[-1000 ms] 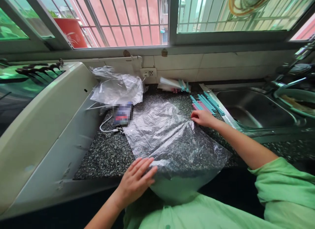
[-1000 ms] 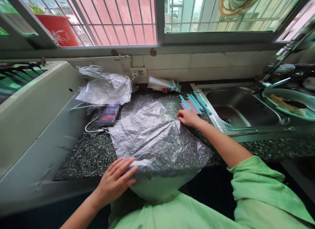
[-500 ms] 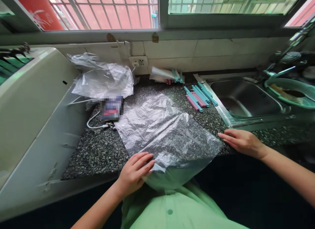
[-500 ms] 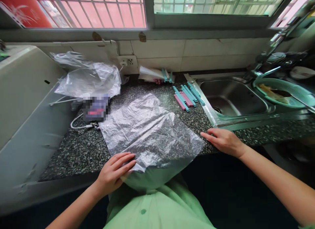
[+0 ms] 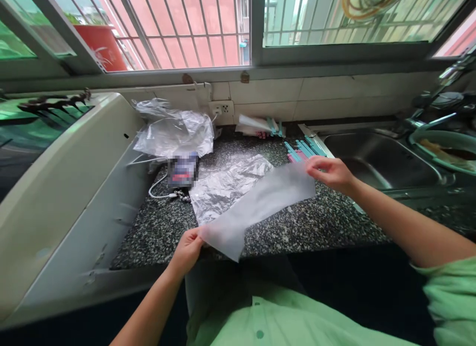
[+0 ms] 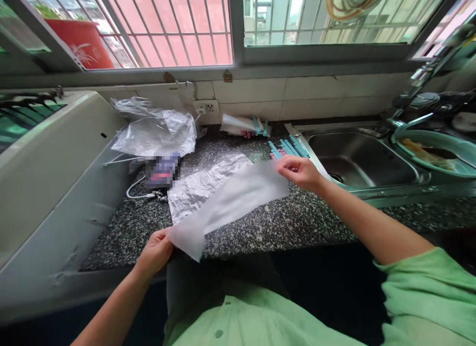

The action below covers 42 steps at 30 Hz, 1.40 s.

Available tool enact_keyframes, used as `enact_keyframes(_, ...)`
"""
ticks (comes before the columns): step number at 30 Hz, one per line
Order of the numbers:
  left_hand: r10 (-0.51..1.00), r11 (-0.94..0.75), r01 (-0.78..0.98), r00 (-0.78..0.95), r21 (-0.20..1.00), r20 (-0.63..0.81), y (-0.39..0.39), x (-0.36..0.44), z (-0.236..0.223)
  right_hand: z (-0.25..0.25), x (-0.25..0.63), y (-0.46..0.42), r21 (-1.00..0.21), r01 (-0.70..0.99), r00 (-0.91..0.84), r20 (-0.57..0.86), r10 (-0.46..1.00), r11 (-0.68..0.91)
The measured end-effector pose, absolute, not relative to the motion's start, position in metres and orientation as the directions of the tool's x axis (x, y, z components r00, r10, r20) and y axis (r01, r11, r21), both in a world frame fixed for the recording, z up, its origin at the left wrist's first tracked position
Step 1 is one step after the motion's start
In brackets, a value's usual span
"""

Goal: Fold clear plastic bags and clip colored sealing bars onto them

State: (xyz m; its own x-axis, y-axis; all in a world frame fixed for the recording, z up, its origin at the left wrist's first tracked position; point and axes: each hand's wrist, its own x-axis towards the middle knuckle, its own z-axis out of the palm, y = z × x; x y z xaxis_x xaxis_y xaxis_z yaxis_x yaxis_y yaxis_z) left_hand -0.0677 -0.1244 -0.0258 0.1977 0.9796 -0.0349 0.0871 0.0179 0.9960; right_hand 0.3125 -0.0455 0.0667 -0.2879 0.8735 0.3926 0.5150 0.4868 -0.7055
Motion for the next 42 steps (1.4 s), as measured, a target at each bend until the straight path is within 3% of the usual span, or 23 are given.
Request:
enact_keyframes(3, 0.96, 0.276, -0.173, 0.094, 0.945, -0.264, -0.115, -0.064, -0.021, 0.069, 0.286, -0.003, -0.824, 0.496, -0.124, 0.244, 0.962, 0.273)
enact_keyframes(8, 0.916, 0.383, -0.352, 0.026, 0.854, -0.4, -0.104, -0.058, -0.005, 0.054, 0.261, 0.042, -0.888, 0.443, -0.019, 0.131, 0.991, 0.126)
enact_keyframes(13, 0.886, 0.435, -0.369, 0.011, 0.822, -0.464, -0.092, -0.059, 0.0, 0.026, 0.285, 0.023, -0.752, 0.643, -0.009, 0.182, 0.983, 0.145)
enact_keyframes(16, 0.882, 0.443, -0.332, -0.003, 0.833, -0.471, -0.078, -0.059, 0.003, 0.01, 0.3, -0.007, -0.681, 0.73, -0.035, 0.056, 0.998, 0.064)
enact_keyframes(19, 0.892, 0.424, -0.291, -0.033, 0.858, -0.452, -0.06, -0.058, 0.005, -0.001, 0.303, -0.029, -0.688, 0.726, -0.063, -0.086, 0.994, -0.014)
enact_keyframes(22, 0.927, 0.329, -0.274, -0.09, 0.904, -0.365, -0.049, -0.065, 0.0, -0.003, 0.298, -0.039, -0.668, 0.743, -0.052, -0.137, 0.989, -0.054)
enact_keyframes(24, 0.967, 0.194, -0.198, -0.129, 0.961, -0.222, -0.048, -0.076, -0.007, -0.001, 0.294, -0.043, -0.595, 0.801, -0.034, -0.15, 0.988, -0.063)
enact_keyframes(26, 0.994, 0.057, 0.035, -0.1, 0.998, -0.053, -0.052, -0.09, -0.015, 0.001, 0.292, -0.045, -0.532, 0.844, -0.022, -0.151, 0.988, -0.062)
enact_keyframes(29, 0.991, -0.133, 0.462, 0.073, 0.877, 0.112, -0.062, -0.106, -0.023, 0.003, 0.293, -0.049, -0.49, 0.871, -0.019, -0.12, 0.993, -0.043)
enact_keyframes(31, 0.969, -0.246, 0.6, 0.166, 0.761, 0.182, -0.067, -0.108, -0.025, 0.004, 0.294, -0.051, -0.454, 0.891, -0.024, -0.094, 0.995, -0.021)
enact_keyframes(35, 0.942, -0.336, 0.639, 0.241, 0.692, 0.236, -0.068, -0.098, -0.024, 0.008, 0.298, -0.052, -0.355, 0.935, -0.024, -0.082, 0.996, -0.006)
enact_keyframes(42, 0.953, -0.299, 0.686, 0.177, 0.663, 0.247, -0.066, -0.093, -0.027, 0.016, 0.3, -0.056, -0.25, 0.968, 0.002, -0.14, 0.99, -0.037)
